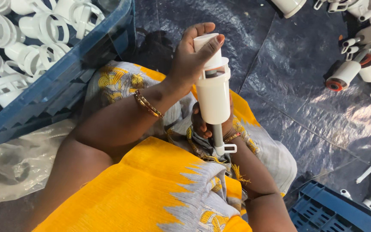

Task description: The person sits on the floor and repeatedly assembles white plastic components with orange rings by hand. They pick up parts from a blue crate, fit them together, and place the assembled units on the floor.

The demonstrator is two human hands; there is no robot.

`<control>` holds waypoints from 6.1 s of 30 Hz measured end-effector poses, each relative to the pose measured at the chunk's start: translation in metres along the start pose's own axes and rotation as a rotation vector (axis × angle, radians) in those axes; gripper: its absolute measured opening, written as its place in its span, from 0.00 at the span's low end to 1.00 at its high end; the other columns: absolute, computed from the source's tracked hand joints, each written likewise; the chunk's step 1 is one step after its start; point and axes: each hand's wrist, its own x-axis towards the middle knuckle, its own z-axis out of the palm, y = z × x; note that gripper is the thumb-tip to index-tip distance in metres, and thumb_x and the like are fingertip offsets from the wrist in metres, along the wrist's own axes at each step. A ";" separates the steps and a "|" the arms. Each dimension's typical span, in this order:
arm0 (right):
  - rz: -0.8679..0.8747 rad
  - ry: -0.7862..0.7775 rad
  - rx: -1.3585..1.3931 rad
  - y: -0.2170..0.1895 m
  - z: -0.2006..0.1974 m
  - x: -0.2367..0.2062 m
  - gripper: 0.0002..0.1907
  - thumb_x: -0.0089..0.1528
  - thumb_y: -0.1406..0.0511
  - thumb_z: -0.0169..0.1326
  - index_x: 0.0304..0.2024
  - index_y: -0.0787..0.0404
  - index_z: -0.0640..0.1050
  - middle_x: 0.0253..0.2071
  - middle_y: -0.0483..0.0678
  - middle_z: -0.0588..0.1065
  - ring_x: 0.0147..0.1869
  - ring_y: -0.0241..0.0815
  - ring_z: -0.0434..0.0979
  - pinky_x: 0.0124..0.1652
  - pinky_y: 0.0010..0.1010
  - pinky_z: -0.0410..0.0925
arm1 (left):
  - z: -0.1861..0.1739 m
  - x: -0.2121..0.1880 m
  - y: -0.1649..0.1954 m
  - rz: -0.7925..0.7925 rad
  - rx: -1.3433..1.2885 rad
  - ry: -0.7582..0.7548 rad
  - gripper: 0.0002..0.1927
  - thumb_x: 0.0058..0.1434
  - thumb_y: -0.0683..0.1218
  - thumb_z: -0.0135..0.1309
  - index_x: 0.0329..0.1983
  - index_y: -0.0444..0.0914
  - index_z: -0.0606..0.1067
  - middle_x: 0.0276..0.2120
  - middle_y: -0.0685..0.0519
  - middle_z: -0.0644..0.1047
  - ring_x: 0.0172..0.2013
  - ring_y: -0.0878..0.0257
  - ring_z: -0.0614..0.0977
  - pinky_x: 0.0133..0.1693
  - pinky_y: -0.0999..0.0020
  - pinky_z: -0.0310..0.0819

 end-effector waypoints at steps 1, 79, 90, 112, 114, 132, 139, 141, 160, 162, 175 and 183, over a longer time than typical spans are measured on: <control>0.005 0.033 -0.008 -0.001 -0.001 0.000 0.54 0.59 0.27 0.37 0.50 0.73 0.72 0.24 0.59 0.71 0.18 0.45 0.65 0.20 0.32 0.62 | 0.001 -0.002 0.001 0.027 0.028 -0.007 0.31 0.65 0.53 0.63 0.64 0.34 0.67 0.50 0.47 0.76 0.46 0.63 0.81 0.47 0.66 0.84; -0.574 0.435 -0.550 -0.054 -0.032 -0.022 0.37 0.69 0.41 0.49 0.64 0.64 0.73 0.54 0.46 0.78 0.58 0.37 0.77 0.59 0.30 0.69 | 0.003 -0.034 -0.027 -0.232 0.107 -0.438 0.46 0.60 0.54 0.72 0.73 0.32 0.61 0.58 0.45 0.76 0.60 0.57 0.78 0.63 0.60 0.76; -0.353 0.360 -1.474 -0.044 -0.049 0.023 0.27 0.66 0.64 0.52 0.66 0.64 0.66 0.61 0.55 0.72 0.66 0.49 0.72 0.63 0.39 0.66 | 0.020 -0.037 -0.013 0.187 0.742 -0.188 0.48 0.54 0.65 0.68 0.63 0.30 0.61 0.50 0.44 0.77 0.49 0.55 0.85 0.49 0.64 0.82; -0.391 0.466 -1.229 -0.034 -0.060 0.060 0.21 0.75 0.59 0.43 0.69 0.57 0.65 0.67 0.54 0.70 0.69 0.45 0.71 0.65 0.38 0.68 | 0.014 -0.025 -0.022 0.269 0.797 -0.171 0.44 0.56 0.64 0.69 0.63 0.36 0.61 0.53 0.40 0.75 0.52 0.45 0.82 0.52 0.52 0.79; -0.317 0.460 -1.313 -0.034 -0.064 0.061 0.20 0.75 0.59 0.45 0.68 0.56 0.68 0.66 0.54 0.71 0.68 0.45 0.72 0.65 0.38 0.68 | 0.004 -0.015 -0.022 0.263 0.645 -0.125 0.44 0.58 0.61 0.69 0.63 0.34 0.58 0.54 0.41 0.75 0.52 0.49 0.82 0.51 0.55 0.81; -0.515 1.242 -1.986 -0.076 -0.071 0.014 0.24 0.53 0.50 0.67 0.44 0.57 0.82 0.41 0.58 0.80 0.43 0.61 0.81 0.43 0.45 0.73 | -0.037 0.000 -0.011 -0.210 0.017 -0.160 0.34 0.66 0.55 0.61 0.67 0.36 0.61 0.55 0.48 0.73 0.55 0.59 0.78 0.58 0.59 0.77; -0.417 1.219 -1.496 -0.065 -0.060 0.024 0.18 0.57 0.57 0.64 0.43 0.60 0.77 0.40 0.52 0.80 0.45 0.52 0.81 0.46 0.37 0.72 | -0.018 -0.010 -0.019 -0.060 0.562 -0.477 0.47 0.56 0.57 0.68 0.69 0.34 0.58 0.57 0.45 0.73 0.56 0.55 0.77 0.56 0.59 0.76; -0.694 1.260 -1.229 -0.083 -0.056 0.008 0.12 0.59 0.63 0.64 0.40 0.62 0.76 0.41 0.56 0.80 0.44 0.48 0.80 0.44 0.34 0.73 | -0.010 -0.022 -0.014 -0.054 0.637 -0.590 0.46 0.56 0.59 0.67 0.70 0.32 0.63 0.58 0.42 0.75 0.58 0.52 0.78 0.60 0.56 0.71; -1.018 0.928 -1.421 -0.092 0.044 -0.087 0.12 0.69 0.63 0.54 0.36 0.65 0.81 0.55 0.49 0.80 0.53 0.41 0.81 0.51 0.34 0.74 | 0.005 -0.043 -0.023 -0.086 0.883 -0.918 0.39 0.53 0.58 0.63 0.65 0.35 0.68 0.52 0.46 0.81 0.56 0.55 0.79 0.66 0.57 0.55; -1.194 0.993 -1.548 -0.086 0.044 -0.082 0.07 0.66 0.67 0.56 0.39 0.65 0.82 0.53 0.52 0.79 0.54 0.46 0.80 0.51 0.35 0.74 | 0.005 -0.045 -0.030 -0.125 0.815 -0.934 0.39 0.53 0.57 0.61 0.65 0.34 0.67 0.53 0.45 0.79 0.55 0.54 0.79 0.61 0.57 0.63; -1.022 0.920 -1.493 -0.070 0.053 -0.119 0.09 0.61 0.60 0.55 0.38 0.58 0.81 0.52 0.48 0.78 0.60 0.44 0.78 0.62 0.37 0.72 | 0.001 -0.059 -0.047 -0.169 0.817 -1.003 0.40 0.49 0.53 0.64 0.63 0.31 0.67 0.49 0.44 0.79 0.48 0.57 0.82 0.50 0.62 0.75; -1.090 0.304 -0.134 -0.060 0.019 -0.097 0.14 0.69 0.58 0.56 0.44 0.61 0.84 0.56 0.57 0.77 0.60 0.47 0.77 0.60 0.38 0.70 | -0.004 -0.058 -0.051 -0.181 0.735 -1.061 0.42 0.50 0.52 0.65 0.65 0.30 0.64 0.52 0.43 0.77 0.51 0.56 0.81 0.53 0.61 0.73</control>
